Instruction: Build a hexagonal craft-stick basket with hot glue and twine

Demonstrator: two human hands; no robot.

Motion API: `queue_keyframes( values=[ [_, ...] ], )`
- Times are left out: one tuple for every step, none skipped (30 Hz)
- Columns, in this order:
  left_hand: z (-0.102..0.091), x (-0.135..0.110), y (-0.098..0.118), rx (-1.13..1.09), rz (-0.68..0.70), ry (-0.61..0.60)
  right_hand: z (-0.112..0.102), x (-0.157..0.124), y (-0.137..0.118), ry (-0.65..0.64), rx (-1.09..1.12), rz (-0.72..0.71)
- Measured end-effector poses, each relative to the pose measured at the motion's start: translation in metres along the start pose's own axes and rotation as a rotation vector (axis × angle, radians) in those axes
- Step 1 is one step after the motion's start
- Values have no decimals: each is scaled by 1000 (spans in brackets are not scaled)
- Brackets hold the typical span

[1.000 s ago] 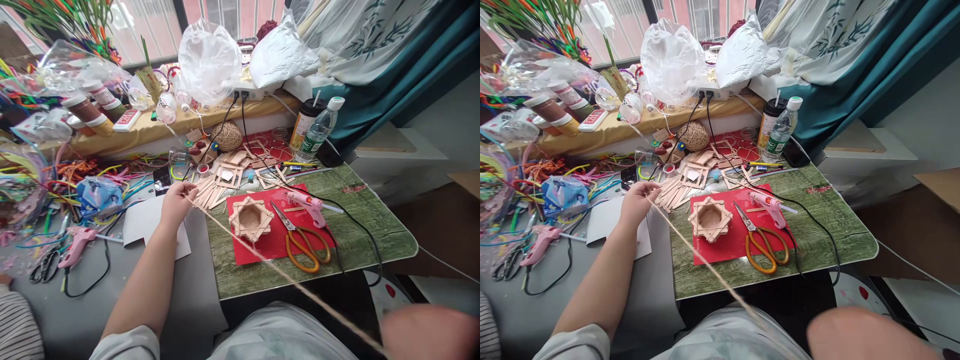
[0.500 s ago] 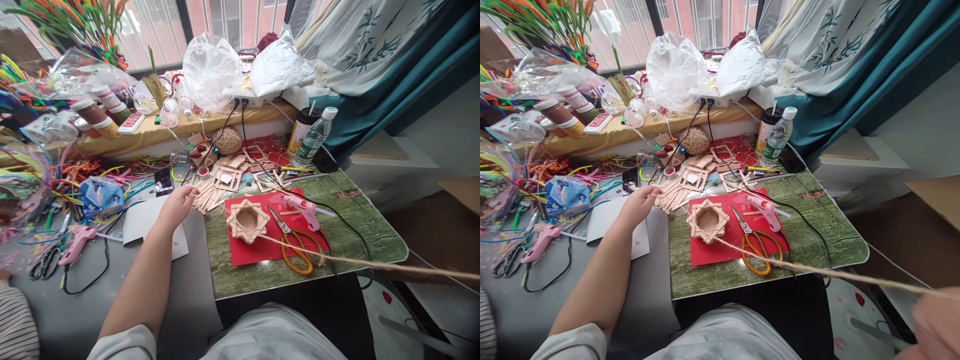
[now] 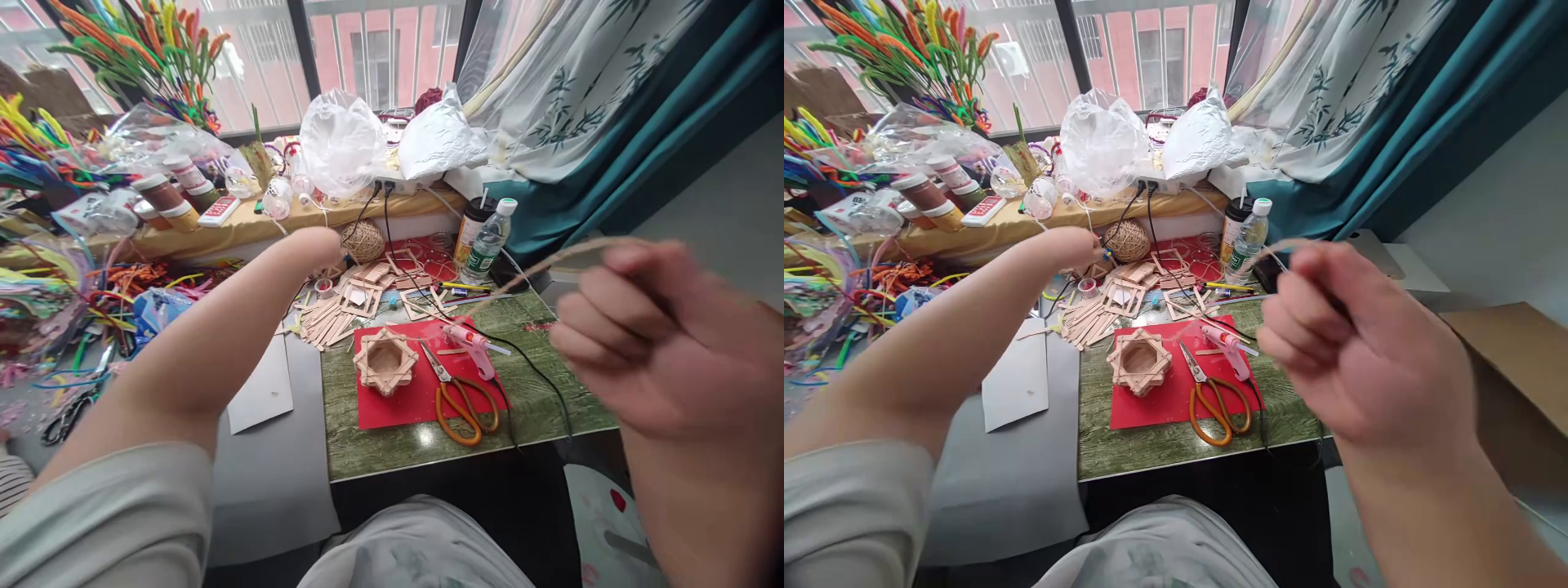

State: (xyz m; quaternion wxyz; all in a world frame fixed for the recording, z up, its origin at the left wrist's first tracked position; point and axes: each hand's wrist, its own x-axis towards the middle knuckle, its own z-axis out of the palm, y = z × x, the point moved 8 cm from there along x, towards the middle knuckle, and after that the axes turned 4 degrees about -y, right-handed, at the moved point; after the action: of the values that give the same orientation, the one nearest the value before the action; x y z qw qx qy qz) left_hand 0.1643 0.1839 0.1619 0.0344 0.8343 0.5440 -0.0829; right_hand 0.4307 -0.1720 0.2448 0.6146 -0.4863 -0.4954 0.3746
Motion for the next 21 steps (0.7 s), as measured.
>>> queue_keyframes(
  values=[
    [-13, 10, 5, 21, -8, 48, 10, 21, -3, 1, 150, -1],
    [-24, 16, 8, 45, -20, 102, 17, 39, -13, 18, 241, -74],
    [-32, 19, 10, 71, -33, 146, 21, 53, -23, 54, 285, -164],
    [-35, 19, 14, 94, -33, 176, 27, 63, -28, 55, 310, -208],
    [-35, 16, 19, 97, -16, 194, 32, 70, -30, 55, 335, -237],
    [-29, 11, 26, 82, 25, 176, 40, 75, -23, 27, 341, -199],
    [-21, 2, 33, 73, 68, 168, 49, 76, -11, -11, 342, -127],
    [-11, -11, 41, 64, 108, 164, 58, 76, 4, -56, 337, -52],
    [2, -27, 49, 49, 160, 145, 69, 73, 24, -118, 325, 47],
    [17, -46, 59, 13, 241, 112, 77, 68, 46, -156, 316, 133],
    [35, -69, 73, -92, 388, 40, 85, 62, 68, -190, 305, 210],
    [52, -95, 84, -202, 520, -31, 90, 57, 89, -208, 292, 266],
    [68, -120, 93, -285, 621, -108, 95, 52, 108, -231, 275, 311],
    [82, -142, 99, -326, 687, -153, 99, 47, 124, -243, 263, 334],
    [92, -161, 102, -343, 722, -139, 102, 44, 137, -254, 260, 350],
    [101, -175, 103, -332, 736, -118, 106, 41, 148, -263, 261, 366],
    [109, -184, 104, -320, 732, -94, 109, 39, 158, -264, 267, 384],
    [115, -189, 105, -311, 713, -74, 111, 37, 166, -261, 278, 408],
    [119, -191, 105, -316, 695, -56, 114, 34, 173, -253, 293, 436],
    [121, -191, 106, -331, 687, -32, 116, 32, 179, -245, 311, 464],
    [121, -189, 106, -349, 684, -15, 119, 30, 183, -243, 331, 489]
  ],
)
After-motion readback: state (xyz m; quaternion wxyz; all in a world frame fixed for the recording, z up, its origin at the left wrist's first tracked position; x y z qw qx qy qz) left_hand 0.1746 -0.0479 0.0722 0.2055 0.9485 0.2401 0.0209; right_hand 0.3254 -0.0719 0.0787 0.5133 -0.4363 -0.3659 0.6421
